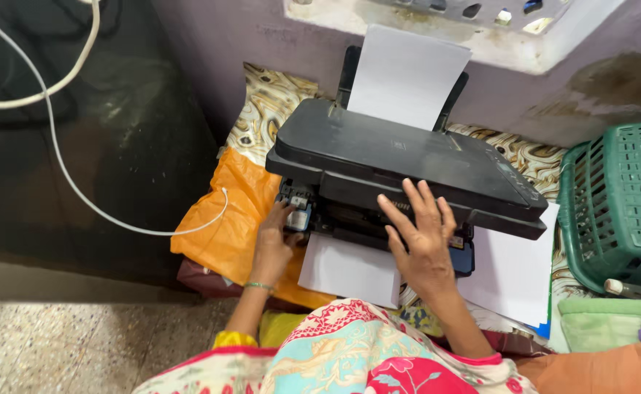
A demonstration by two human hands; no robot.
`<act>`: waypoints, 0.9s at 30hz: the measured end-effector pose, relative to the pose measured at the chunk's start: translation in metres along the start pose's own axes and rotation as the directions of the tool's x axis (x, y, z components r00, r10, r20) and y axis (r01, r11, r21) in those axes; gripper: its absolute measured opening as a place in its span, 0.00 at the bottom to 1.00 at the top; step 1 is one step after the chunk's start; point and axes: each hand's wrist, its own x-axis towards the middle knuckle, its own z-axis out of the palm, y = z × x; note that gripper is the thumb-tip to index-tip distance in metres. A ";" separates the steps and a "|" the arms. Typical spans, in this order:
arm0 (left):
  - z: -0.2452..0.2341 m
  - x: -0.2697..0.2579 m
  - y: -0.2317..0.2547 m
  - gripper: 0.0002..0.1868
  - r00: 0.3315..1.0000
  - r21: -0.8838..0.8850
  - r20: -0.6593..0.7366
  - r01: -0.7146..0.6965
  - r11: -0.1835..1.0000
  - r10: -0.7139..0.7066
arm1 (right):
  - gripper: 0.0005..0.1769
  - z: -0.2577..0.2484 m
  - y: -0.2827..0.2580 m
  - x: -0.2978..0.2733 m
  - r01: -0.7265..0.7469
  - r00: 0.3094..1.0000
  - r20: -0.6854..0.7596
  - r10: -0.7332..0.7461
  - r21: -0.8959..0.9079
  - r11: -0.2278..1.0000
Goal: The person opens the printer's scanner lid and places a sheet on the glass, then loads paper into the paper tray. They open the ink cartridge access cover, handle the ink cartridges inside, close the cover, and finally remove a printed sheet from the output tray.
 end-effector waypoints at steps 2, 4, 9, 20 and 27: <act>-0.005 -0.003 -0.004 0.29 1.000 -0.002 0.018 -0.025 1.000 0.025 | 0.31 0.008 -0.004 -0.006 0.043 0.999 -0.004 -0.042 0.044 0.998; -0.007 -0.001 -0.012 0.30 0.999 -0.046 0.032 -0.023 0.999 0.025 | 0.30 0.020 -0.009 -0.011 0.069 0.998 -0.007 -0.069 0.084 0.994; -0.006 -0.003 -0.025 0.26 0.986 -0.196 0.041 0.167 0.966 -0.162 | 0.27 0.043 -0.022 -0.028 0.118 0.988 0.074 -0.135 0.203 0.972; -0.005 0.025 -0.030 0.21 0.979 -0.260 -0.125 0.123 0.958 -0.159 | 0.26 0.083 -0.036 -0.031 -0.231 0.870 0.492 0.022 0.369 0.900; -0.016 0.047 -0.021 0.21 0.984 -0.214 -0.084 0.134 0.968 -0.155 | 0.18 0.137 -0.062 -0.013 -0.377 0.896 0.385 0.222 0.395 0.838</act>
